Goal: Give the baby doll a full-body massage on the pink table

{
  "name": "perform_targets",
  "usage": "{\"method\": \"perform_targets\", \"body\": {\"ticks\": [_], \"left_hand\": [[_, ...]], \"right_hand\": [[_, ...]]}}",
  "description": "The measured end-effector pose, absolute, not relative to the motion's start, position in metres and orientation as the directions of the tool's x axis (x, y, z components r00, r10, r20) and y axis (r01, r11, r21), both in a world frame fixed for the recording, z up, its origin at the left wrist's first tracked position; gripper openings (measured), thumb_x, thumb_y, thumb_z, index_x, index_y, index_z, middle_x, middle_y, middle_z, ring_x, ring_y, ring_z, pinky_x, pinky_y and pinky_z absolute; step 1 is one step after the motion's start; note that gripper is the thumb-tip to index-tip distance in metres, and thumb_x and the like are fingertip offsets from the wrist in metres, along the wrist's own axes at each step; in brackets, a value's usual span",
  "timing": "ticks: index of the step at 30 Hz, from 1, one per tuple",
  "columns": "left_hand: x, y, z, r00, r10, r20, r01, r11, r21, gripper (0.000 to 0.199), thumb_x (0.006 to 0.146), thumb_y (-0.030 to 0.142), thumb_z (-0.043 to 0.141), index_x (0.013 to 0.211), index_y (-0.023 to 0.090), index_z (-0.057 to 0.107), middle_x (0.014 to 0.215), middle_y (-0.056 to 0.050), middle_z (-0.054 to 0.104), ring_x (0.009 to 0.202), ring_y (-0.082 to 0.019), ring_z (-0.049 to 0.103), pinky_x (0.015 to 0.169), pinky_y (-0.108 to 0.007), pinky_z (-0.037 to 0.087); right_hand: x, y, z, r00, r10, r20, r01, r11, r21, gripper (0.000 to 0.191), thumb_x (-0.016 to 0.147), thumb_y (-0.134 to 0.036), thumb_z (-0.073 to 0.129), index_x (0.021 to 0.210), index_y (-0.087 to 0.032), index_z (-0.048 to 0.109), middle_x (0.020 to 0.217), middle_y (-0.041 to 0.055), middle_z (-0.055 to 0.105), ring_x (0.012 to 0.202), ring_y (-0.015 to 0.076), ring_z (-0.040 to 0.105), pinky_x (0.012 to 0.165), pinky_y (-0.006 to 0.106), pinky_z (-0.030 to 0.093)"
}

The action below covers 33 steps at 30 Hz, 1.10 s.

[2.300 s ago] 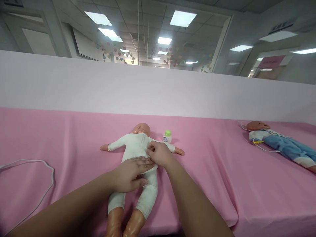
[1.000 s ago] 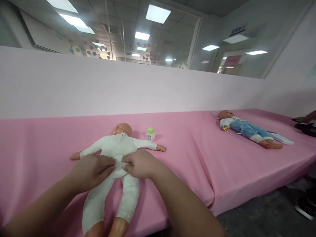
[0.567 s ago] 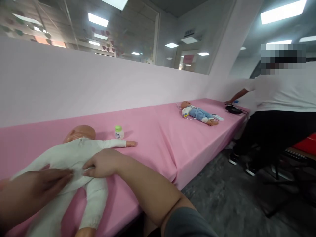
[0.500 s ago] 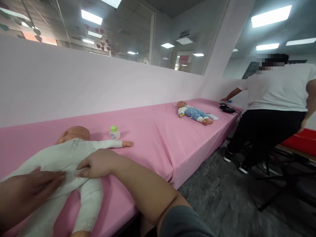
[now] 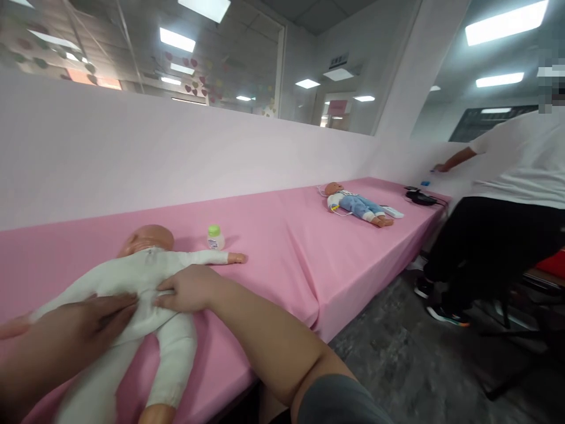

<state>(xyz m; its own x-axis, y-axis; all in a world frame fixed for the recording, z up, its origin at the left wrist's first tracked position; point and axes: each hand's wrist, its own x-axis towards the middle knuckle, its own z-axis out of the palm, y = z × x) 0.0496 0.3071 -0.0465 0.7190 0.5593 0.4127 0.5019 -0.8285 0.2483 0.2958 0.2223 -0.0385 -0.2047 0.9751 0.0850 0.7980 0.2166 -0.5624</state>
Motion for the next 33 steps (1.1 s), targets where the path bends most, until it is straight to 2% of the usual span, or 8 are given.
{"method": "perform_targets", "body": {"ticks": [3,8,12,16,20,26,29,33], "left_hand": [[0.058,0.28,-0.028,0.745,0.6,0.293,0.599,-0.794,0.105,0.036,0.1,0.037,0.047,0.103,0.024,0.081,0.091,0.001,0.082,0.09,-0.033,0.075,0.085,-0.041,0.05],[0.062,0.268,-0.025,0.711,0.62,0.332,0.612,-0.778,0.142,0.042,0.102,0.039,0.043,0.108,0.021,0.081,0.103,-0.001,0.082,0.1,-0.031,0.075,0.1,-0.042,0.051],[0.057,0.277,-0.041,0.636,0.631,0.444,0.643,-0.751,0.147,0.048,0.099,0.042,0.045,0.128,0.02,0.075,0.132,-0.008,0.075,0.126,-0.031,0.068,0.109,-0.044,0.051],[0.059,0.278,-0.047,0.667,0.629,0.398,0.64,-0.758,0.126,0.054,0.098,0.036,0.044,0.142,0.013,0.065,0.145,-0.011,0.065,0.14,-0.032,0.057,0.117,-0.048,0.046],[0.063,0.276,-0.046,0.709,0.628,0.321,0.616,-0.773,0.151,0.05,0.099,0.03,0.045,0.14,0.013,0.066,0.146,-0.011,0.065,0.14,-0.032,0.057,0.12,-0.05,0.042],[0.061,0.274,-0.043,0.71,0.622,0.331,0.597,-0.78,0.186,0.045,0.098,0.027,0.048,0.134,0.013,0.071,0.14,-0.013,0.069,0.13,-0.034,0.065,0.111,-0.047,0.052],[0.06,0.275,-0.044,0.721,0.616,0.319,0.609,-0.782,0.134,0.05,0.098,0.03,0.047,0.14,0.013,0.066,0.146,-0.013,0.065,0.138,-0.033,0.058,0.118,-0.047,0.046],[0.06,0.279,-0.049,0.739,0.603,0.302,0.614,-0.786,0.067,0.062,0.095,0.029,0.048,0.154,0.01,0.052,0.162,-0.013,0.046,0.152,-0.031,0.04,0.126,-0.049,0.035]], "right_hand": [[0.295,0.218,-0.043,-0.203,0.97,0.13,0.764,0.24,-0.599,0.039,0.096,-0.048,0.066,0.129,-0.028,0.074,0.131,0.0008,0.075,0.125,0.0269,0.066,0.108,0.039,0.049],[0.297,0.21,-0.047,-0.22,0.954,0.204,0.716,0.3,-0.631,0.031,0.103,-0.041,0.054,0.106,-0.027,0.082,0.099,0.0011,0.082,0.093,0.0234,0.075,0.085,0.036,0.055],[0.299,0.21,-0.053,-0.146,0.951,0.271,0.695,0.294,-0.657,0.036,0.101,-0.04,0.057,0.129,-0.025,0.075,0.128,0.0039,0.076,0.119,0.0262,0.07,0.102,0.04,0.053],[0.299,0.215,-0.062,-0.119,0.956,0.269,0.708,0.272,-0.651,0.053,0.099,-0.041,0.061,0.148,-0.022,0.061,0.154,0.0067,0.058,0.145,0.0274,0.052,0.121,0.042,0.04],[0.297,0.216,-0.064,-0.165,0.958,0.236,0.726,0.279,-0.628,0.054,0.1,-0.038,0.058,0.15,-0.018,0.058,0.155,0.0083,0.056,0.147,0.028,0.049,0.124,0.044,0.038],[0.295,0.215,-0.063,-0.19,0.958,0.213,0.741,0.282,-0.609,0.053,0.101,-0.038,0.056,0.15,-0.019,0.059,0.152,0.008,0.059,0.145,0.0296,0.052,0.122,0.047,0.04],[0.295,0.214,-0.062,-0.181,0.961,0.209,0.737,0.274,-0.618,0.056,0.099,-0.038,0.058,0.152,-0.02,0.057,0.152,0.0081,0.059,0.145,0.0296,0.052,0.122,0.047,0.04],[0.291,0.212,-0.059,-0.187,0.961,0.205,0.747,0.274,-0.606,0.072,0.096,-0.037,0.062,0.161,-0.014,0.041,0.167,0.0114,0.037,0.157,0.0293,0.033,0.129,0.048,0.028]]}}
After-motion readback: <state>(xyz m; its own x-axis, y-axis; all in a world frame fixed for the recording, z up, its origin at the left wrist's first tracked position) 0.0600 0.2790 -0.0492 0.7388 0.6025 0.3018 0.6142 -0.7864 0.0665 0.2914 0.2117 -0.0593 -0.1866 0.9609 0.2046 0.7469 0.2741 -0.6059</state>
